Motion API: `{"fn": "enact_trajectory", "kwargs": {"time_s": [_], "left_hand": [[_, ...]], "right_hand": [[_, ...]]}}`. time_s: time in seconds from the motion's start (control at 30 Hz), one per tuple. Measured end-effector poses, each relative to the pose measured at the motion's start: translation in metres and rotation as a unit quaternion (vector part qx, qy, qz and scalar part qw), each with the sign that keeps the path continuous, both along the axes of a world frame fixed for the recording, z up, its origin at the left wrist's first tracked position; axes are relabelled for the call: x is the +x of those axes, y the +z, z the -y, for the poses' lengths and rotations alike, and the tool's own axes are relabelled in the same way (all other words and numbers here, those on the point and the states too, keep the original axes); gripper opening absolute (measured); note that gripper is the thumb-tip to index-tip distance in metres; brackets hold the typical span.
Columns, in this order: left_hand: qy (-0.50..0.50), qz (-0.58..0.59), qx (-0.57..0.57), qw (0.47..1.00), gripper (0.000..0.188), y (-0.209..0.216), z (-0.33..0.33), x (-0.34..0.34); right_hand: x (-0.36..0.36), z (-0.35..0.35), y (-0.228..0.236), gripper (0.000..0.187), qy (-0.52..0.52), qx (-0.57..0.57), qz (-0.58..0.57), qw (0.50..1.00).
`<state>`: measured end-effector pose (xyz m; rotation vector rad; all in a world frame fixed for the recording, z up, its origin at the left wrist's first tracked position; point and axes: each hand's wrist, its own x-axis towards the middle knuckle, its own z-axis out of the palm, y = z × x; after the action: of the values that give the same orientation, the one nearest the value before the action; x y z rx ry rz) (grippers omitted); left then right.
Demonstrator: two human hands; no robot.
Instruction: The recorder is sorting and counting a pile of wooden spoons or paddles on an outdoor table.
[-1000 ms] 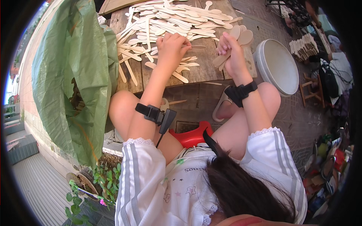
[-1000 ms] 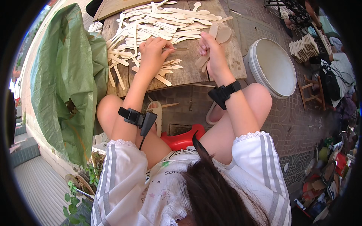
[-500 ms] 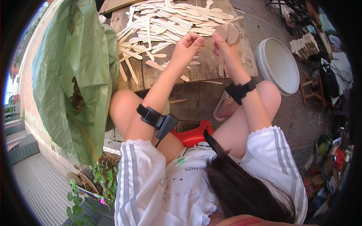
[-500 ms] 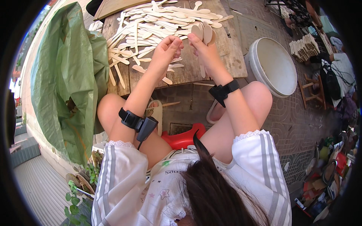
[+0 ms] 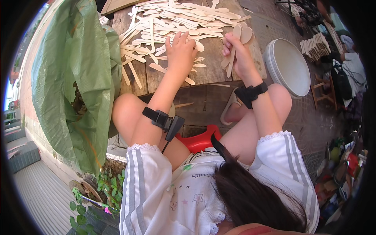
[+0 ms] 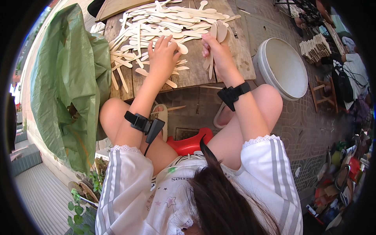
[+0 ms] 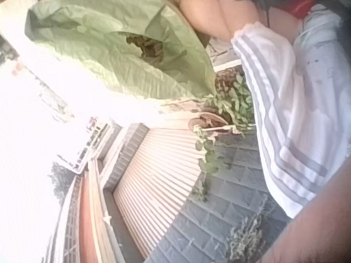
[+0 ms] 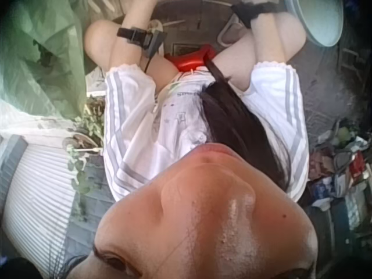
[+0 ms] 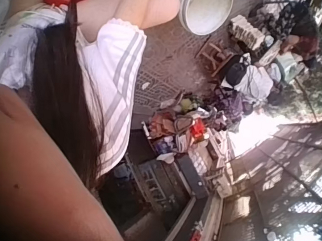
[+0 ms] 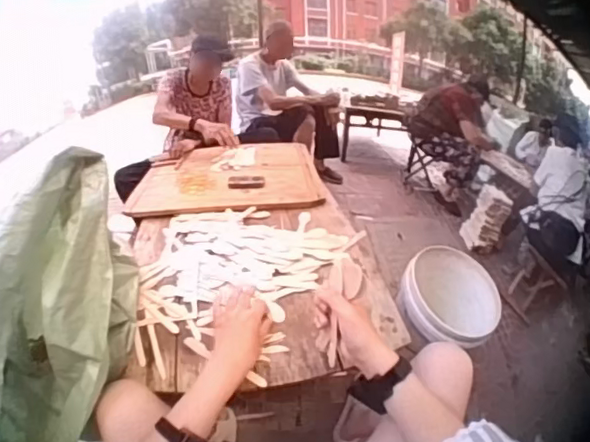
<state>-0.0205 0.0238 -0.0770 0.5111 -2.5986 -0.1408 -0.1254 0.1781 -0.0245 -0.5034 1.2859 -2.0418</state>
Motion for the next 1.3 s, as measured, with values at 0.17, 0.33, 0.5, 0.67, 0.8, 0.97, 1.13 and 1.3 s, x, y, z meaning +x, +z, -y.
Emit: {"fn": "enact_trajectory", "kwargs": {"time_s": [0.17, 0.33, 0.5, 0.67, 0.8, 0.97, 1.13, 1.3], "left_hand": [[-0.091, -0.002, 0.059, 0.994, 0.014, 0.002, 0.001, -0.002], [-0.123, -0.051, 0.035, 0.990, 0.017, 0.002, 0.004, -0.002], [-0.102, -0.070, 0.054, 0.991, 0.021, 0.015, 0.005, 0.001], [-0.150, -0.207, 0.666, 0.700, 0.015, 0.048, 0.007, -0.001], [-0.204, -0.220, 0.729, 0.615, 0.010, 0.055, 0.007, 0.009], [-0.231, -0.094, 0.707, 0.662, 0.007, 0.047, 0.002, 0.005], [-0.113, -0.142, 0.656, 0.732, 0.015, 0.040, 0.005, -0.004], [0.085, -0.003, -0.016, 0.996, 0.022, 0.004, 0.020, 0.013]], "right_hand": [[0.001, 0.001, 0.001, 0.016, 0.002, 0.012, -0.001, 1.000], [0.001, 0.002, -0.001, 0.017, 0.008, 0.003, 0.007, 1.000], [-0.001, 0.000, -0.001, 0.017, -0.001, 0.031, -0.013, 0.999], [0.001, 0.005, 0.004, 0.030, 0.003, 0.110, -0.146, 0.983], [0.009, 0.009, 0.000, 0.043, 0.110, 0.126, -0.227, 0.959], [0.019, 0.010, 0.002, 0.043, 0.158, 0.138, -0.217, 0.953], [0.015, 0.010, -0.003, 0.029, 0.075, 0.119, -0.171, 0.975], [0.005, 0.004, -0.004, 0.026, 0.058, 0.103, -0.095, 0.988]]}}
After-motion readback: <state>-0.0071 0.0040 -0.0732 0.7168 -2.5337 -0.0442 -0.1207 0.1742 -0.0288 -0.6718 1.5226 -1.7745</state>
